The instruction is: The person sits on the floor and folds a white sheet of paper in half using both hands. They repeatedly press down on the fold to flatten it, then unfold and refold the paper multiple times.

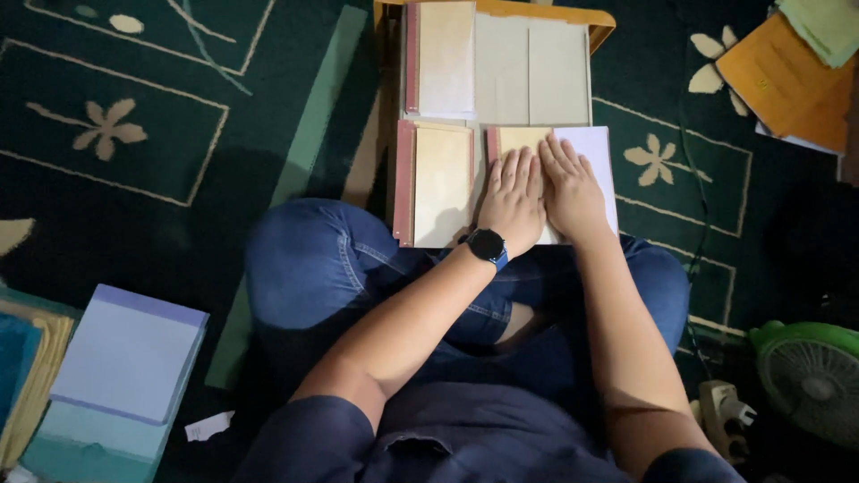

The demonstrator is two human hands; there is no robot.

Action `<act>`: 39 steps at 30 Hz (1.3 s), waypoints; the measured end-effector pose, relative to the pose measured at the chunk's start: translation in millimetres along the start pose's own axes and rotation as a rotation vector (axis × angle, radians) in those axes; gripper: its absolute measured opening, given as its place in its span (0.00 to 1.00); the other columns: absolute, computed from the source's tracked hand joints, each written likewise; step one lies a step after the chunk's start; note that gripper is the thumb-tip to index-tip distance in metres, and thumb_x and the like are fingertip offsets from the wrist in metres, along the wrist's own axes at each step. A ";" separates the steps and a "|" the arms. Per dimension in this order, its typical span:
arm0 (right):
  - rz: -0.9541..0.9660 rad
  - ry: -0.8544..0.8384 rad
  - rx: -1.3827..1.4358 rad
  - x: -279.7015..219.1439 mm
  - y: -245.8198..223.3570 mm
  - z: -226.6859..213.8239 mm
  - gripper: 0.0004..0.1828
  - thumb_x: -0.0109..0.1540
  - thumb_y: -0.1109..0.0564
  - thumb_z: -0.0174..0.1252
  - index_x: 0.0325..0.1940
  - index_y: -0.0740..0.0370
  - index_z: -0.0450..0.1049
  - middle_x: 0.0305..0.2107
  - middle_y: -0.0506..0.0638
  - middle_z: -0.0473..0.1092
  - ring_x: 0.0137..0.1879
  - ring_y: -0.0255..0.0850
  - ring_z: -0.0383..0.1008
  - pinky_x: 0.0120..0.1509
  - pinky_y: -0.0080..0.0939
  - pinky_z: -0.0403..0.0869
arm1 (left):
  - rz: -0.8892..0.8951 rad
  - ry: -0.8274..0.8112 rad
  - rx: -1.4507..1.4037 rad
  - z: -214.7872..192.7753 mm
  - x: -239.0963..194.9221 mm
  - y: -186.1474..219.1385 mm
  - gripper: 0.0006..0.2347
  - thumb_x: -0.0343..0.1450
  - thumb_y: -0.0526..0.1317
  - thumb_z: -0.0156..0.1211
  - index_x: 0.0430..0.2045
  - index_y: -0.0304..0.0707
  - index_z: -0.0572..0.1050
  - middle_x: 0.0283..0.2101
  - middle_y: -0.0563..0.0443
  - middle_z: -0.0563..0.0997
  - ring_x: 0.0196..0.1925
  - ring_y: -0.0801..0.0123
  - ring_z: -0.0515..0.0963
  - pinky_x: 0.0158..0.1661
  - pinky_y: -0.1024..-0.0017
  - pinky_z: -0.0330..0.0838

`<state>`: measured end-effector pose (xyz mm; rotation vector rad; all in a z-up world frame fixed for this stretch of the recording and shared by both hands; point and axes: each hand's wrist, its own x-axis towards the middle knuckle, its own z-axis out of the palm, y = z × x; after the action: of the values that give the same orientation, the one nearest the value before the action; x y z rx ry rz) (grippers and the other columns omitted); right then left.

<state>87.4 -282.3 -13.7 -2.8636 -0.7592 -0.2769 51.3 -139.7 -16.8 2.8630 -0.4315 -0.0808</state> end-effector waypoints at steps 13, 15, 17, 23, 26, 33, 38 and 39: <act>0.015 -0.015 -0.060 -3.1 22.4 28.5 0.38 0.62 0.58 0.45 0.79 0.60 0.59 0.75 0.56 0.56 0.77 0.55 0.58 0.74 0.55 0.60 | -0.065 0.020 -0.006 -3.4 -3.9 1.0 0.29 0.76 0.47 0.34 0.74 0.32 0.45 0.78 0.35 0.41 0.80 0.49 0.38 0.76 0.51 0.29; 0.024 -0.022 -0.072 9.1 27.6 35.9 0.37 0.63 0.56 0.44 0.79 0.61 0.57 0.75 0.58 0.56 0.78 0.55 0.56 0.75 0.55 0.59 | -0.068 0.035 -0.014 -0.2 -4.6 0.9 0.29 0.76 0.46 0.32 0.73 0.31 0.46 0.78 0.35 0.42 0.80 0.49 0.39 0.75 0.51 0.29; 0.034 -0.048 -0.073 11.9 26.9 34.0 0.39 0.63 0.56 0.44 0.80 0.61 0.56 0.76 0.57 0.54 0.79 0.54 0.55 0.76 0.55 0.58 | -0.069 0.030 -0.022 0.3 -2.7 0.9 0.28 0.76 0.45 0.31 0.73 0.32 0.46 0.78 0.35 0.42 0.80 0.49 0.38 0.75 0.51 0.28; 0.078 -0.129 -0.071 -9.2 12.3 20.9 0.40 0.63 0.54 0.43 0.82 0.58 0.51 0.77 0.55 0.50 0.80 0.53 0.51 0.77 0.56 0.56 | -0.066 0.015 -0.013 -4.8 -4.2 0.6 0.29 0.76 0.46 0.30 0.73 0.32 0.45 0.78 0.34 0.41 0.80 0.48 0.37 0.75 0.50 0.27; 0.087 -0.144 -0.074 -3.1 17.5 27.7 0.41 0.63 0.53 0.42 0.82 0.57 0.50 0.78 0.54 0.49 0.81 0.52 0.49 0.78 0.55 0.54 | -0.064 0.011 0.002 -3.1 -5.9 0.3 0.28 0.76 0.46 0.30 0.74 0.32 0.45 0.78 0.34 0.42 0.80 0.48 0.37 0.75 0.50 0.27; 0.087 -0.177 -0.097 5.0 12.6 24.5 0.37 0.68 0.50 0.38 0.83 0.60 0.48 0.77 0.58 0.48 0.81 0.55 0.48 0.78 0.56 0.55 | -0.095 0.017 -0.030 -2.6 -3.9 2.8 0.28 0.76 0.44 0.31 0.74 0.33 0.45 0.78 0.36 0.41 0.80 0.49 0.36 0.75 0.51 0.26; 0.116 -0.218 -0.088 -5.7 8.1 16.1 0.36 0.71 0.45 0.32 0.83 0.56 0.46 0.78 0.56 0.46 0.82 0.52 0.46 0.79 0.55 0.51 | -0.106 -0.003 -0.009 8.7 1.0 2.9 0.28 0.76 0.46 0.28 0.74 0.33 0.45 0.78 0.37 0.41 0.80 0.49 0.36 0.75 0.50 0.27; 0.104 -0.208 -0.106 -4.5 9.7 14.5 0.35 0.72 0.45 0.32 0.83 0.56 0.46 0.78 0.55 0.47 0.82 0.52 0.47 0.79 0.54 0.51 | -0.104 0.005 -0.008 6.9 1.1 4.1 0.28 0.76 0.46 0.29 0.74 0.33 0.45 0.78 0.37 0.41 0.80 0.49 0.37 0.75 0.51 0.28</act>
<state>90.4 -289.7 -29.8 -3.0545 -0.6433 -0.0058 50.5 -145.5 -22.4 2.8755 -0.2800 -0.0942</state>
